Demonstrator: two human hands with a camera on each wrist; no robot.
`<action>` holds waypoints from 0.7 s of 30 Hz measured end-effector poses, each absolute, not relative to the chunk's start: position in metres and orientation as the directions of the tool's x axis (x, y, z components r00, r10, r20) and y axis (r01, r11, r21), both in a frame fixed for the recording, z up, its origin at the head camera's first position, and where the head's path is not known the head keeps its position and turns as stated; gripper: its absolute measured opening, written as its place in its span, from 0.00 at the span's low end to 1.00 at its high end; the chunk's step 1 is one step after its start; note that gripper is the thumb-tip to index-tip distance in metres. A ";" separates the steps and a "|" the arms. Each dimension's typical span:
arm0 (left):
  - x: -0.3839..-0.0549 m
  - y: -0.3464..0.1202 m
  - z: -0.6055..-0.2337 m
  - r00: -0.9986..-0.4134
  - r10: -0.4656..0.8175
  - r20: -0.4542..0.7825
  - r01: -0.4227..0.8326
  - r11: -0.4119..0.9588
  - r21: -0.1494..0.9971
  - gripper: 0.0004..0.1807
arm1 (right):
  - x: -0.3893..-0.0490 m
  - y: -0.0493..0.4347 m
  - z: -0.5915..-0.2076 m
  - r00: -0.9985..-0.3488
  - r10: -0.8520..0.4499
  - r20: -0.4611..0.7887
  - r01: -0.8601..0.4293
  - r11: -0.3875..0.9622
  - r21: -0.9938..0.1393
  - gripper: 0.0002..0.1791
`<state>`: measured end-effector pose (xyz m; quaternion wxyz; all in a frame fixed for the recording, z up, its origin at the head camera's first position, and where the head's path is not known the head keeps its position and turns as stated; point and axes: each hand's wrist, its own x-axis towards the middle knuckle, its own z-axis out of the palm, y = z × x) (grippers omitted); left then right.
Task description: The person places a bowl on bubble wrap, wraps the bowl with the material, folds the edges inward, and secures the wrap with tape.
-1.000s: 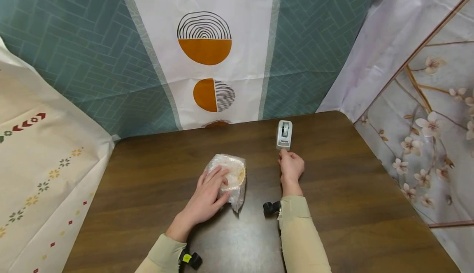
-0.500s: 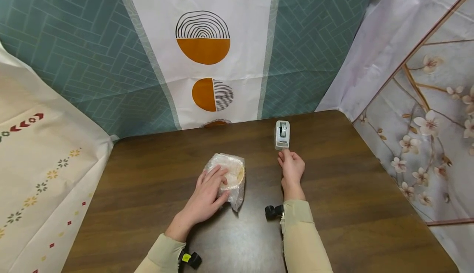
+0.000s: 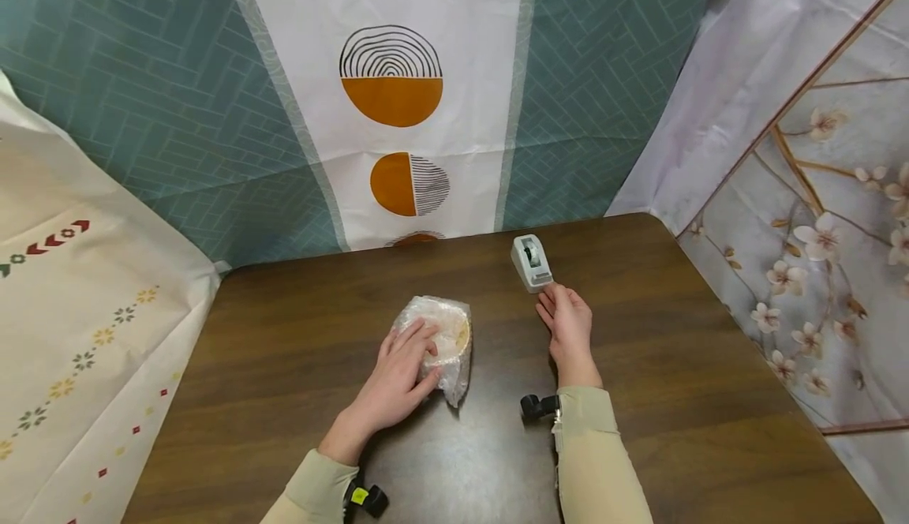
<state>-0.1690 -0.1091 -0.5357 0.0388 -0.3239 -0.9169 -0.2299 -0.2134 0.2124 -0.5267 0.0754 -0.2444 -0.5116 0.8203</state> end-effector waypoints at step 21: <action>-0.169 -0.110 -0.538 -0.779 0.579 0.240 0.623 0.674 0.398 0.09 | -0.210 0.227 -0.538 -0.884 0.371 -0.285 0.223 -0.200 -0.954 0.13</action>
